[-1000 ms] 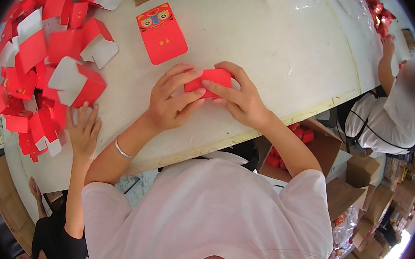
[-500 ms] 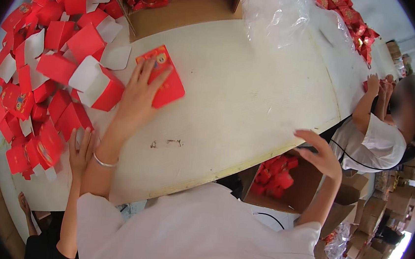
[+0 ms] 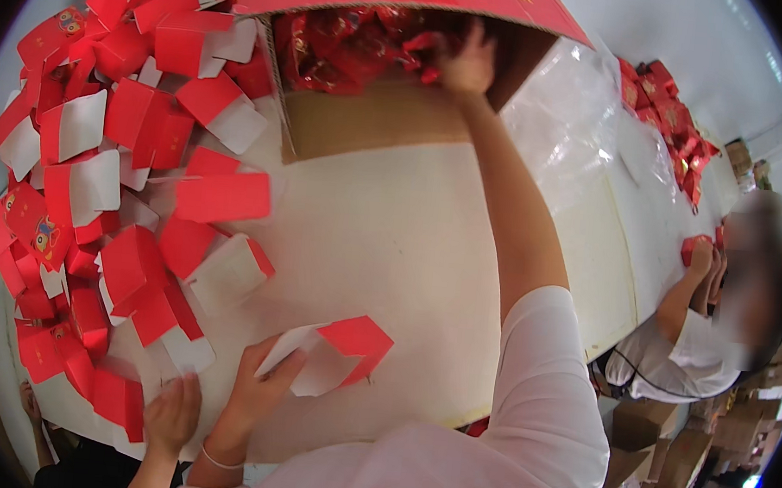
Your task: The person repeatedly picks up flat red paper envelopes, folds them into small boxes, places a wrapped item inside, and closes the flap. The finished boxes are stacked on the table. Another person works alongside at the same table.
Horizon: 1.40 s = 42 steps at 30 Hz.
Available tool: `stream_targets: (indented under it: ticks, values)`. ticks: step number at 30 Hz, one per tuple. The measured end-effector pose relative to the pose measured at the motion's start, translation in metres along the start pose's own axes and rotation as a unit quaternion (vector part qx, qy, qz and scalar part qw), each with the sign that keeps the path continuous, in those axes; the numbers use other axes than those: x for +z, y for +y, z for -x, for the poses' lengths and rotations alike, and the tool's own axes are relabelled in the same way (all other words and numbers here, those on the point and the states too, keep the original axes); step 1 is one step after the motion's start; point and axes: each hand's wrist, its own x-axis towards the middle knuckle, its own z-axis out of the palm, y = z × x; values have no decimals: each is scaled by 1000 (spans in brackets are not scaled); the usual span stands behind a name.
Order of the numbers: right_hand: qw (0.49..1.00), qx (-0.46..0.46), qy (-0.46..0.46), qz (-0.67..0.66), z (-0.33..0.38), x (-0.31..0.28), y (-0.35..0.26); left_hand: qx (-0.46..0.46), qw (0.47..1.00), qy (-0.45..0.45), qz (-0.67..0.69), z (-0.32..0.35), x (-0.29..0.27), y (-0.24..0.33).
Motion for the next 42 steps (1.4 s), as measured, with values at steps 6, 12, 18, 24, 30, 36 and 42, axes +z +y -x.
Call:
stream_targets:
  ticks: [6, 12, 18, 24, 30, 36, 42]
  values:
    - [975, -15, -219, 24, -45, -8, 0, -69, 972, 145, 171, -10, 3, -41]
    - [942, -16, -305, -138, -35, 9, 37, -57, 987, 36, 149, -14, 6, -24]
    - [966, -188, -167, -51, 50, -25, 35, 61, 998, -8, -13, 1, -5, 13]
    - [944, -185, -182, -205, 131, -81, -6, 272, 904, -26, -328, 7, 5, 51]
    - [910, -122, -294, -265, 157, -98, 8, 192, 958, -103, -185, 13, 4, 31]
    - [904, -240, -287, -206, 161, -78, 5, 212, 968, -95, -90, 29, 15, 10]
    - [874, -82, -409, -249, 184, -94, -39, 228, 970, 8, -86, 5, 58, -12]
